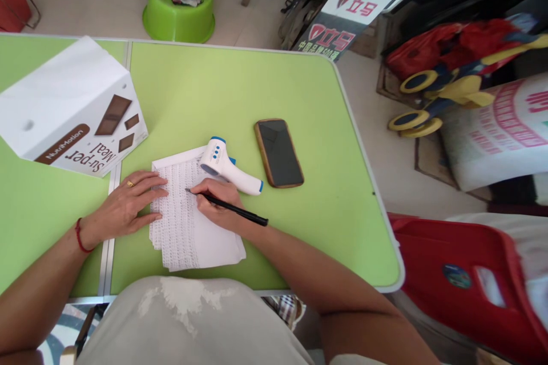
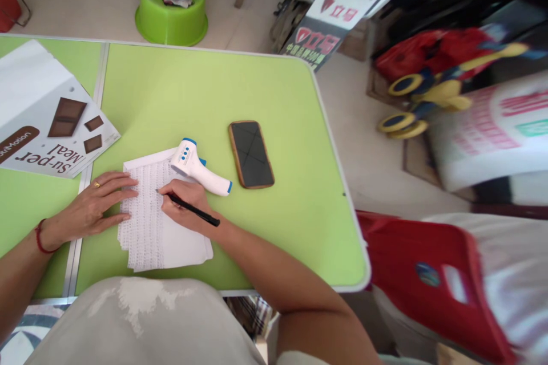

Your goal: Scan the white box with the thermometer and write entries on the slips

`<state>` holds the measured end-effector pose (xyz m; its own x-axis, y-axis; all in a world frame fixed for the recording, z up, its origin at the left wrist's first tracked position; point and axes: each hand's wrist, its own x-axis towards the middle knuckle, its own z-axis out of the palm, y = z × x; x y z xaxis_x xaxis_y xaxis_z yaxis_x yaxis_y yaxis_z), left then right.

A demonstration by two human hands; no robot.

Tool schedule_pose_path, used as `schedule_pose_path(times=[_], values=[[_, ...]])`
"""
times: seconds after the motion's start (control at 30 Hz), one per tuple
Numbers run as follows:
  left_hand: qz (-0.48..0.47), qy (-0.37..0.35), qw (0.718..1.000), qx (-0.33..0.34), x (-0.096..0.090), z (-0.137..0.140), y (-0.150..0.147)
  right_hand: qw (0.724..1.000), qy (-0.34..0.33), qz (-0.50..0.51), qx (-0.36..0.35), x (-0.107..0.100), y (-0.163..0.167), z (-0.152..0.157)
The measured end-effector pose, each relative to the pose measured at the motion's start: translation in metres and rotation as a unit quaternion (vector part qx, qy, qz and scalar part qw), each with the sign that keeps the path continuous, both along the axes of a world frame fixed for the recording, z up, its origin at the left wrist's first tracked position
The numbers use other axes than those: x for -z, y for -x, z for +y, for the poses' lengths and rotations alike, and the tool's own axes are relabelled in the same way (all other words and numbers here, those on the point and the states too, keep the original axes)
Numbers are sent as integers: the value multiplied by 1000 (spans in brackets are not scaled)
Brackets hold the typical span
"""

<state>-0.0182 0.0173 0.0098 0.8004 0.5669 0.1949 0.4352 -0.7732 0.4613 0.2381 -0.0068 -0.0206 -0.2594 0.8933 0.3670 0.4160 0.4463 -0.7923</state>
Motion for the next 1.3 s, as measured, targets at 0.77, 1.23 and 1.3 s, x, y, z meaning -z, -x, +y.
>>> schedule_pose_path(times=[0.77, 1.23, 1.3], values=[[7, -14, 1000, 6, -1, 0, 0, 997, -64, 41, 26, 2, 2, 3], [-2, -6, 1000, -1, 1, 0, 2, 995, -85, 36, -29, 2, 2, 3], [-3, -8, 1000, 1, 1, -1, 2, 997, -53, 43, -30, 2, 1, 2]])
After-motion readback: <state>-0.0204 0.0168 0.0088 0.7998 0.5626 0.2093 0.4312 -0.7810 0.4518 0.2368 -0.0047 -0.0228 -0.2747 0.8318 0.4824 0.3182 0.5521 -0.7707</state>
